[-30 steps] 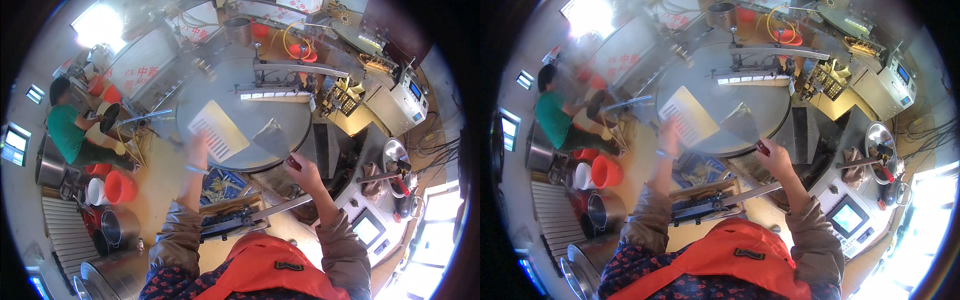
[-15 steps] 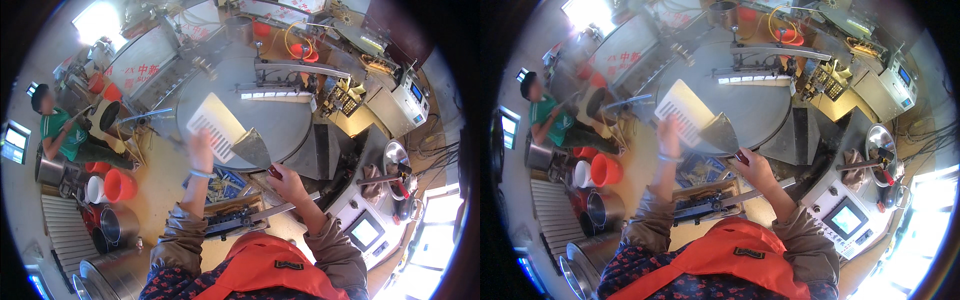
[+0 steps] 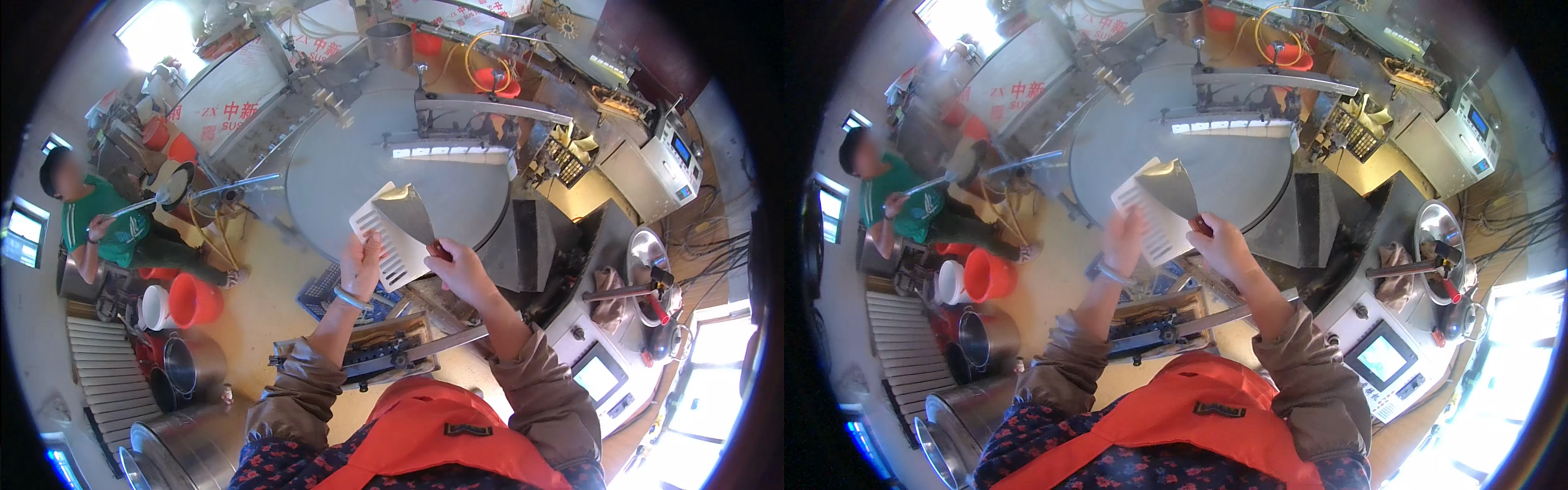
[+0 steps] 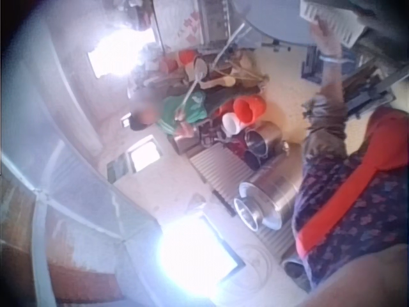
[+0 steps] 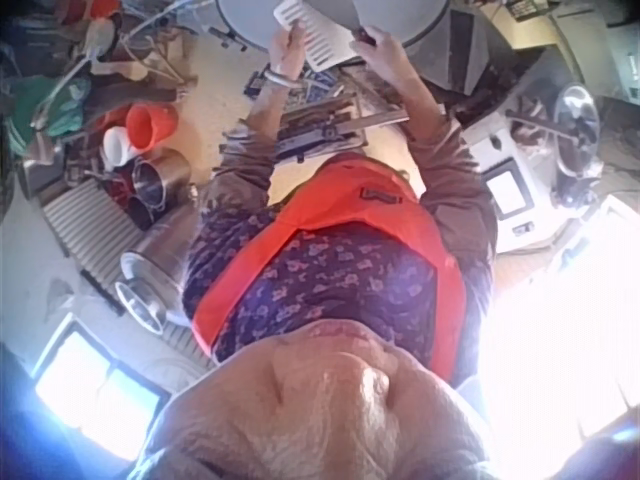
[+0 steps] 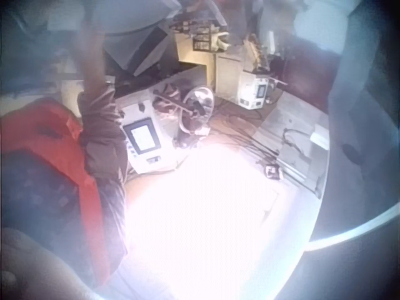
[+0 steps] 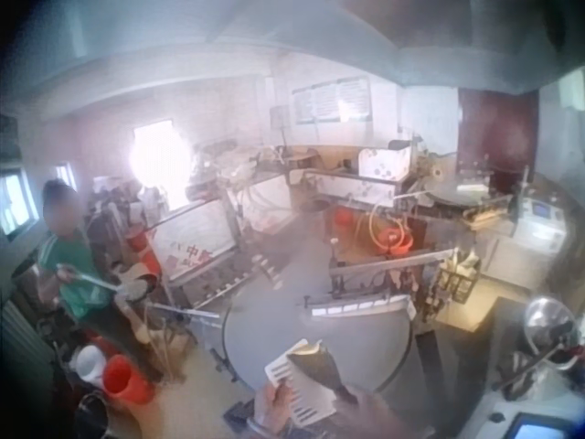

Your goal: The person operates a large rotating griddle to make thin dough sheets. They pour batter onto the hot surface, spread it with a spatula, and remove the cooked sheet with a slotted scraper, placing it into a basket. The person also stirs batter in a bucket and interacts with the machine's control panel.

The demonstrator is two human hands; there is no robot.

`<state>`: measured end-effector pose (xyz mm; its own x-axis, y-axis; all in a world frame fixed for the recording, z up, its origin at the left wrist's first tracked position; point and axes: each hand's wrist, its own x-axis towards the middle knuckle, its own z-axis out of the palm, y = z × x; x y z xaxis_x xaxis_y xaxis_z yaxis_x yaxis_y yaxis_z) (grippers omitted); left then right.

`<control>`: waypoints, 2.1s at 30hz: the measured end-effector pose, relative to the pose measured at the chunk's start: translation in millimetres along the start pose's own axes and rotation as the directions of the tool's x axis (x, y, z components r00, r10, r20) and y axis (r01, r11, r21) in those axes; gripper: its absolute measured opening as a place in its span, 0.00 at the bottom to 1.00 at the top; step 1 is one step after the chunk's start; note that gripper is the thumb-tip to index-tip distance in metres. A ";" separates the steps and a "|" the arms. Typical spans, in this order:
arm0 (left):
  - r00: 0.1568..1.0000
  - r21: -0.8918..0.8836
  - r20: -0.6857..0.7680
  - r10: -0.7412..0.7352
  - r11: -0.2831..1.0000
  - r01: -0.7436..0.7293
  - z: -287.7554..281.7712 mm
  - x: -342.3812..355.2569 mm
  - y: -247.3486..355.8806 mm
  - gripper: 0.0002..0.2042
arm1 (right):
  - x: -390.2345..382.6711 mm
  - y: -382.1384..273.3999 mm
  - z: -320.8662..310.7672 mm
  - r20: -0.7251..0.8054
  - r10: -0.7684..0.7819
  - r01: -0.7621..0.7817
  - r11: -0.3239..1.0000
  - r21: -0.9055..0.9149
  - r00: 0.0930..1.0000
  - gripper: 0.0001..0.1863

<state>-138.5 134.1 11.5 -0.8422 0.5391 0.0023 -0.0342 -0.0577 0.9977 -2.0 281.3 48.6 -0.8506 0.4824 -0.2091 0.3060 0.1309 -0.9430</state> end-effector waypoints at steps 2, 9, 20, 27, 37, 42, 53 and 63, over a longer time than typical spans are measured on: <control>0.998 0.000 0.034 0.051 0.999 -0.051 1.5 -0.7 -6.7 0.17 | 11.5 -8.6 -6.4 0.026 0.061 -0.061 0.998 0.006 0.998 0.13; 0.968 -0.051 -0.150 -0.202 0.979 0.197 -7.7 -9.1 -20.9 0.13 | 55.3 -11.6 -39.8 0.066 0.033 -0.041 0.991 0.129 0.997 0.14; 0.962 -0.079 -0.224 -0.157 0.987 0.143 -40.9 -58.6 -6.7 0.14 | 86.3 79.2 -56.3 0.391 0.432 -0.564 0.416 0.713 0.813 0.10; 0.951 -0.094 -0.272 -0.147 0.988 0.126 -52.8 -70.0 -12.5 0.15 | 81.3 81.1 -67.9 0.451 0.207 -0.494 0.266 0.828 0.868 0.12; 0.920 -0.129 -0.342 -0.193 0.979 0.157 -46.1 -75.6 -4.6 0.14 | 67.2 75.9 -57.7 0.495 0.091 -0.503 0.207 0.839 0.864 0.14; 0.919 -0.117 -0.353 -0.176 0.983 0.143 -48.6 -75.5 -8.7 0.15 | 59.6 76.5 -48.3 0.481 0.303 -0.552 0.223 0.803 0.823 0.14; 0.902 -0.194 -0.369 -0.223 0.968 0.160 -52.0 -77.4 -18.7 0.14 | 48.6 82.8 -40.3 0.229 0.471 -0.523 0.752 0.401 0.852 0.08; 0.883 -0.267 -0.387 -0.265 0.949 0.167 -60.9 -84.7 -22.5 0.14 | 18.1 81.5 -43.9 -0.019 0.319 -0.282 0.863 0.418 0.948 0.18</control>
<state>-99.1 38.6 -15.2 -0.9431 0.1663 -0.2880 -0.3171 -0.1888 0.9294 26.3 338.7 -20.6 -0.7003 0.5152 -0.4941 0.3255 -0.3856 -0.8633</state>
